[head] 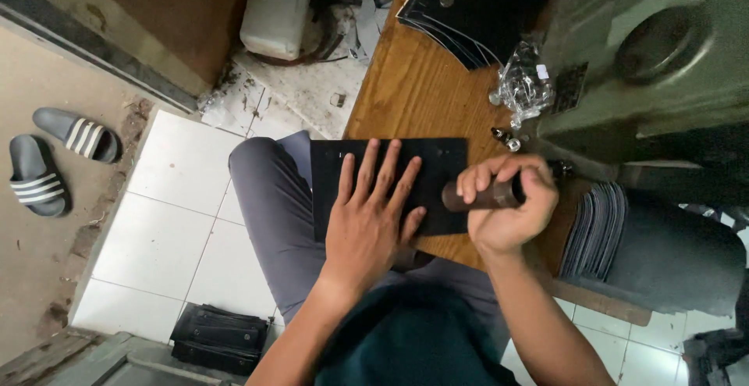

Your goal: The person sits at a low table and attaches metal snap fasteners to black and blue leather pieces. They position a snap component on the leather, then strike it with a wooden hand mallet to set it, working on one leather piece at a time and stacking finished pieces with others on the table.

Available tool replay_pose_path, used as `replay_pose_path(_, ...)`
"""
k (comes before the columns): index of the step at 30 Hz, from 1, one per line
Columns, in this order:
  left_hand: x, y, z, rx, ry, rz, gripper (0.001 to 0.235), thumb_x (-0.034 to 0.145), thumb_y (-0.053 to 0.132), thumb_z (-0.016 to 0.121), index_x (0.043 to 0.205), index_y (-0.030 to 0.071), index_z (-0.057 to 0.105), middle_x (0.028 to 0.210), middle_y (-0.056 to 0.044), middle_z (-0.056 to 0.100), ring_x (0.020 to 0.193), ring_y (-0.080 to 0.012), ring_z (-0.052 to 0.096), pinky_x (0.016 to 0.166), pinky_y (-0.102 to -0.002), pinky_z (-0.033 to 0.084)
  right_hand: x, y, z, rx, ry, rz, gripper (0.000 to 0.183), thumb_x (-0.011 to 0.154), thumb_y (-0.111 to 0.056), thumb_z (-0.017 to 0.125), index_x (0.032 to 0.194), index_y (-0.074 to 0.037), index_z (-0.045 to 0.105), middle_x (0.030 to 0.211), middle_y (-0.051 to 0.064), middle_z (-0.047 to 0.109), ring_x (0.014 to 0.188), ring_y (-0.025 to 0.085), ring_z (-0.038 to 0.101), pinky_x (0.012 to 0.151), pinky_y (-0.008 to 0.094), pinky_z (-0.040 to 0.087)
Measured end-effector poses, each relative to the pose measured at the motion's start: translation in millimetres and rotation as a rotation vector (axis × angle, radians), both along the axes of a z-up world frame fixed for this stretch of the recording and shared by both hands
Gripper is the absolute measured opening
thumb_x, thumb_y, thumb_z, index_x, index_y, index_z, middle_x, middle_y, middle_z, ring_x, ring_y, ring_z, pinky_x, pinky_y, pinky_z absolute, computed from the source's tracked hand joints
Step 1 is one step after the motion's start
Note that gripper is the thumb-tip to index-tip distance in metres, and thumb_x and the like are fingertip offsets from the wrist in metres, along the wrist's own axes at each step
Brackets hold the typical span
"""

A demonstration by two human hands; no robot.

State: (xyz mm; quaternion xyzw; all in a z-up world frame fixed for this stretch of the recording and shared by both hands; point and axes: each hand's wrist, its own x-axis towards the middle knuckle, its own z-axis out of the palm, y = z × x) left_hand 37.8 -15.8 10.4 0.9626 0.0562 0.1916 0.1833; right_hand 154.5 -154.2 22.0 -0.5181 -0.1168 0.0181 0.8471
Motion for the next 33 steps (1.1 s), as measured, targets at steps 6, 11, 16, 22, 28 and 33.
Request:
replay_pose_path(6, 0.2, 3.4, 3.3, -0.043, 0.075, 0.000, 0.061, 0.102, 0.048, 0.046, 0.157, 0.022, 0.046, 0.166, -0.009, 0.038, 0.156, -0.0368, 0.025, 0.127, -0.059, 0.013, 47.8, 34.0, 14.4, -0.195, -0.260, 0.148, 0.030, 0.099, -0.019, 0.046, 0.076, 0.001, 0.047, 0.055, 0.022, 0.044, 0.040, 0.029, 0.048, 0.041, 0.032, 0.038)
replay_pose_path(11, 0.3, 3.1, 0.9, -0.053, 0.063, 0.008, 0.059, 0.103, 0.048, 0.044, 0.156, 0.023, 0.046, 0.166, -0.008, 0.038, 0.156, -0.0363, 0.026, 0.126, -0.059, 0.013, 55.4, 49.1, 14.3, -0.449, -0.375, 0.335, 0.029, 0.096, -0.012, 0.050, 0.072, 0.002, 0.055, 0.052, 0.018, 0.051, 0.039, 0.024, 0.051, 0.039, 0.032, 0.039)
replay_pose_path(16, 1.3, 4.4, 0.6, -0.069, 0.058, 0.015, 0.058, 0.104, 0.049, 0.042, 0.156, 0.024, 0.047, 0.165, -0.008, 0.040, 0.156, -0.0355, 0.027, 0.127, -0.058, 0.014, 54.6, 58.3, 25.5, -0.709, -0.501, 0.494, 0.031, 0.099, -0.011, 0.052, 0.072, -0.003, 0.063, 0.047, 0.010, 0.054, 0.041, 0.023, 0.055, 0.043, 0.031, 0.045)
replay_pose_path(22, 0.5, 4.6, 1.3, -0.105, 0.090, 0.015, 0.061, 0.102, 0.050, 0.043, 0.157, 0.025, 0.044, 0.166, -0.007, 0.037, 0.157, -0.0349, 0.025, 0.128, -0.058, 0.012, 52.2, 54.6, 27.8, -0.688, -0.597, 0.538, 0.033, 0.100, -0.009, 0.050, 0.071, -0.002, 0.063, 0.043, 0.008, 0.049, 0.039, 0.019, 0.050, 0.040, 0.029, 0.043)
replay_pose_path(28, 1.0, 4.2, -1.6, -0.153, 0.114, -0.006, 0.061, 0.103, 0.050, 0.039, 0.158, 0.024, 0.043, 0.167, -0.009, 0.035, 0.158, -0.0354, 0.021, 0.127, -0.059, 0.009, 57.9, 22.0, -11.3, -0.390, -0.432, 0.403, 0.033, 0.098, -0.017, 0.047, 0.074, 0.004, 0.056, 0.052, 0.016, 0.051, 0.041, 0.021, 0.050, 0.041, 0.029, 0.040)
replay_pose_path(33, 0.2, 2.9, -1.0, -0.104, 0.115, 0.000, 0.061, 0.103, 0.048, 0.039, 0.158, 0.024, 0.043, 0.168, -0.007, 0.033, 0.158, -0.0336, 0.022, 0.128, -0.057, 0.008, 58.4, 14.3, -18.4, -0.095, -0.248, 0.296, 0.036, 0.101, -0.030, 0.042, 0.075, -0.005, 0.043, 0.050, 0.017, 0.036, 0.037, 0.026, 0.043, 0.037, 0.028, 0.035)
